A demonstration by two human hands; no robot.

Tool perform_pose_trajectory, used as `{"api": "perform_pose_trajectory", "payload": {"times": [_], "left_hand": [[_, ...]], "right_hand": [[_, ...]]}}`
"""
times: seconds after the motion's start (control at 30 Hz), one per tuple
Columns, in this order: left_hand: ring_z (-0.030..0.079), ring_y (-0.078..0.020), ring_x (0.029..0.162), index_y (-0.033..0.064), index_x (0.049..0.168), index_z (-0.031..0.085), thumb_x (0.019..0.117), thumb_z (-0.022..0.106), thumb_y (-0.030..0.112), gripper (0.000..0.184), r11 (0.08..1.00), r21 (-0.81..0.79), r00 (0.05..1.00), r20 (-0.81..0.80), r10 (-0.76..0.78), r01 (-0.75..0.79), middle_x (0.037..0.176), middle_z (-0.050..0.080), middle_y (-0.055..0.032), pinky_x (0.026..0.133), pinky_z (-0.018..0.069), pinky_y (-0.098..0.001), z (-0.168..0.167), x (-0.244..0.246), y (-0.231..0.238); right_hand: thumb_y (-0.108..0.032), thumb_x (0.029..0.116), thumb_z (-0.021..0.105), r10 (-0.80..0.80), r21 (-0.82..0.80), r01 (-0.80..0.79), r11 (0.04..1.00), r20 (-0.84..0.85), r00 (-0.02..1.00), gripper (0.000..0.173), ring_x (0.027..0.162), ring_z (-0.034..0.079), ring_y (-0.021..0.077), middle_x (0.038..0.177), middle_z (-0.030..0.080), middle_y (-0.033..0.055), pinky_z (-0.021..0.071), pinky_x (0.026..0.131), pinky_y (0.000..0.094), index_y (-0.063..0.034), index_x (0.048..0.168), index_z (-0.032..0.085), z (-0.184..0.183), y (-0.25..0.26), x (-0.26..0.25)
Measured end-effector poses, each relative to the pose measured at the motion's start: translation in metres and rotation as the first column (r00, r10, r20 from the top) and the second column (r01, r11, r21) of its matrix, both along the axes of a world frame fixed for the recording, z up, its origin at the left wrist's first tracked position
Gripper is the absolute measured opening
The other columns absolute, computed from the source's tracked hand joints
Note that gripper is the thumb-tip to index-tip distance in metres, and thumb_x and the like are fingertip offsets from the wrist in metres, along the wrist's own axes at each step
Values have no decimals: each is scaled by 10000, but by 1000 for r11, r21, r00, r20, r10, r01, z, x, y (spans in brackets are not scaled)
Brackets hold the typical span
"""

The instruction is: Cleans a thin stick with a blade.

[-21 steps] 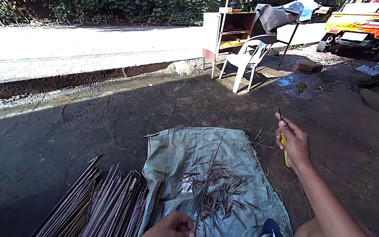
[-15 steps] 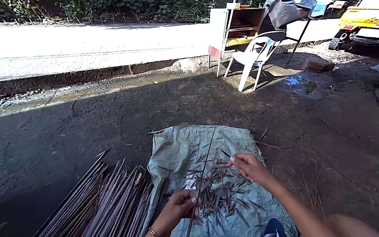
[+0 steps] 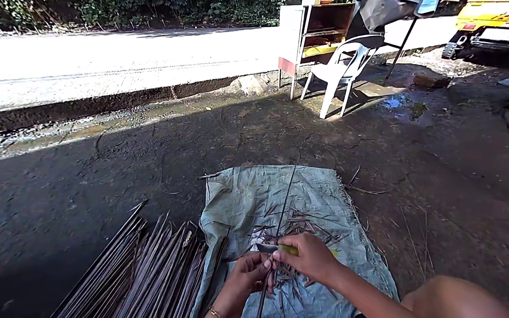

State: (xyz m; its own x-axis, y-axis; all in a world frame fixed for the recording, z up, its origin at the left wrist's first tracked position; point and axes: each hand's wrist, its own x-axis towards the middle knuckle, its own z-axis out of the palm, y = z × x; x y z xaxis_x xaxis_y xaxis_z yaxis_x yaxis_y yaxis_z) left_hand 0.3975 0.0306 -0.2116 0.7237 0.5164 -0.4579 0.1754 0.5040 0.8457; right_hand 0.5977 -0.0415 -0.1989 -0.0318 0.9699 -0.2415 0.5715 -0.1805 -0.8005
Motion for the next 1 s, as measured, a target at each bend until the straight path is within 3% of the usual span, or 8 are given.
{"api": "perform_pose_trajectory", "payload": {"times": [0.1,0.23,0.4,0.73,1.0], "left_hand": [[668,-87,651,73,920,636,1032,424,17,247,999,-44,1000,0,7,-7,700,658,28,722,600,-272,-1,0,0],[655,-92,643,82,880,631,1028,405,-6,284,992,-109,998,13,58,-56,672,636,35,748,599,-303,-5,2,-4],[629,-90,626,94,869,630,1052,389,27,310,988,-146,998,13,57,-54,643,591,50,744,599,-326,-5,7,-2],[631,-95,608,83,869,633,1051,377,12,322,987,-157,999,-11,37,-39,632,594,46,736,608,-330,0,11,-1],[645,-52,646,113,843,650,1030,357,-20,372,987,-143,998,25,-62,65,661,643,66,753,587,-272,-3,6,-4]], "right_hand": [[-387,1046,574,24,32,-25,999,34,999,417,917,702,332,986,741,184,521,840,561,-47,1229,733,-1,-2,-2],[-378,1054,558,59,28,-60,998,22,998,418,852,678,346,905,710,197,506,788,562,-8,1145,731,-3,-4,-4],[-406,1051,555,-39,72,30,997,118,992,430,938,712,345,1011,750,179,524,835,573,-75,1265,725,-3,-1,3],[-413,1064,535,-72,11,71,997,153,986,426,1092,695,334,1189,740,149,500,940,571,-145,1357,687,7,3,15],[-382,1075,524,-324,28,323,946,67,944,409,1145,680,309,1271,719,110,488,979,573,-223,1437,630,7,14,53]]}}
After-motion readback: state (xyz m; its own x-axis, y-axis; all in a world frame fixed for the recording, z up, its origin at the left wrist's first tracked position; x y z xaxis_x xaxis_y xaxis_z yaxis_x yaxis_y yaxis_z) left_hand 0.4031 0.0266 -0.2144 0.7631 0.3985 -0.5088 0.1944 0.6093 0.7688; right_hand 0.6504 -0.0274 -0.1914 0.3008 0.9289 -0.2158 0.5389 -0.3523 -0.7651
